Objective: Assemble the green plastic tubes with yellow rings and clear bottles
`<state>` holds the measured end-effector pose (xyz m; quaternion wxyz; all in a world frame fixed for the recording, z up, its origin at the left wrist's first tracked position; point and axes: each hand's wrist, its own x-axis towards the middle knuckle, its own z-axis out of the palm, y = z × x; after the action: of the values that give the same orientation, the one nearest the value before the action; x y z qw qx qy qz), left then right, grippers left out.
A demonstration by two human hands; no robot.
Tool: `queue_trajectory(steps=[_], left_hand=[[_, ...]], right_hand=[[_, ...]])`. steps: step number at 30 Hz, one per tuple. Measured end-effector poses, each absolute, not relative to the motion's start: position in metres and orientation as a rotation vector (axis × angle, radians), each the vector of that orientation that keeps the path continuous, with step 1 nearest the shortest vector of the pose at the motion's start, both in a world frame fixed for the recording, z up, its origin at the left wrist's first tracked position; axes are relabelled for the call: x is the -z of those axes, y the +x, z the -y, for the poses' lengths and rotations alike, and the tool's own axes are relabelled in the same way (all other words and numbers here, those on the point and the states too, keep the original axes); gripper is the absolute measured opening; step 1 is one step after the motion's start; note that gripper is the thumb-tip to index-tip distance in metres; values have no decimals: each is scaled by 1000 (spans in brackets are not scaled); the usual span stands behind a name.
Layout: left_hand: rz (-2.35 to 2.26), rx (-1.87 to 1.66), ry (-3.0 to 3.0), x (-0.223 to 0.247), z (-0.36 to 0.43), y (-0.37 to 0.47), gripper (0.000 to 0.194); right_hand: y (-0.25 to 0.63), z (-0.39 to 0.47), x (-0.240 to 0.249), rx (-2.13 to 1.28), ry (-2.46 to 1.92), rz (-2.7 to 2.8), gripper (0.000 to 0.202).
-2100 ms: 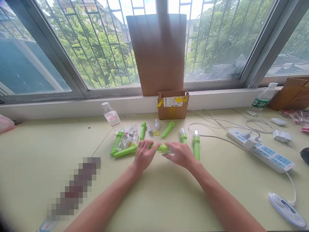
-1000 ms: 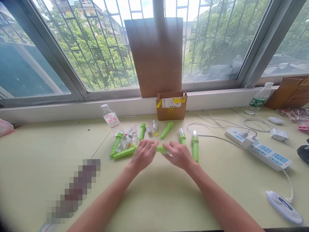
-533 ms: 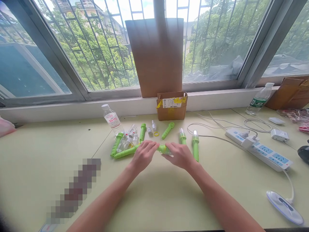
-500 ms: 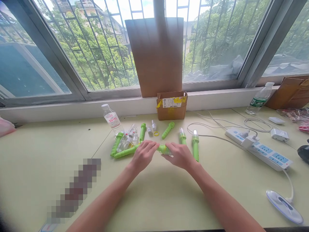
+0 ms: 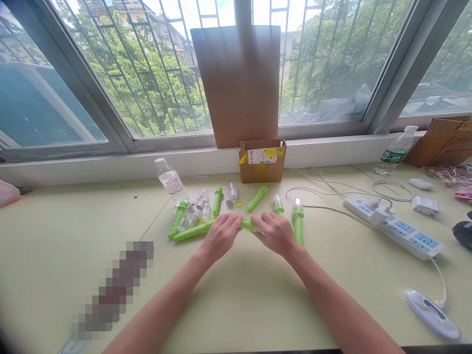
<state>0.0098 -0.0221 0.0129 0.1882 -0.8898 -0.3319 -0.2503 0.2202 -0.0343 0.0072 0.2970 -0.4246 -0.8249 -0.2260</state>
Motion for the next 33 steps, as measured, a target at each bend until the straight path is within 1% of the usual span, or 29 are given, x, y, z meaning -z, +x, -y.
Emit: queue_trajectory(steps=[3, 6, 8, 10, 13, 16, 19, 22, 24, 27, 33], left_hand=[[920, 739, -2526, -10, 20, 7, 19], [892, 759, -2509, -8, 19, 4, 19], [867, 742, -2489, -8, 19, 4, 20], [859, 714, -2473, -9, 19, 5, 19], [914, 667, -2464, -10, 20, 7, 16], [1087, 603, -2530, -11, 22, 9, 8], [1377, 453, -2613, -11, 25, 9, 14], [1557, 257, -2626, -11, 26, 7, 16], [1555, 200, -2630, -12, 26, 6, 18], [1458, 206, -2630, -12, 24, 5, 18], [1285, 211, -2541, -11, 22, 6, 22]], right_hand=[[219, 37, -5, 495, -1153, 2250, 26], [216, 40, -3, 308, -1228, 2271, 31], [214, 42, -3, 201, -1269, 2270, 32], [214, 42, -3, 172, -1278, 2269, 31], [216, 40, -5, 295, -1223, 2276, 25], [217, 39, -9, 491, -1136, 2276, 18], [214, 41, -12, 599, -1050, 2309, 18], [209, 44, -10, 597, -968, 2365, 19], [206, 46, -7, 548, -955, 2379, 22], [204, 47, -4, 419, -1008, 2359, 24], [203, 49, -6, 19, -1149, 2310, 26]])
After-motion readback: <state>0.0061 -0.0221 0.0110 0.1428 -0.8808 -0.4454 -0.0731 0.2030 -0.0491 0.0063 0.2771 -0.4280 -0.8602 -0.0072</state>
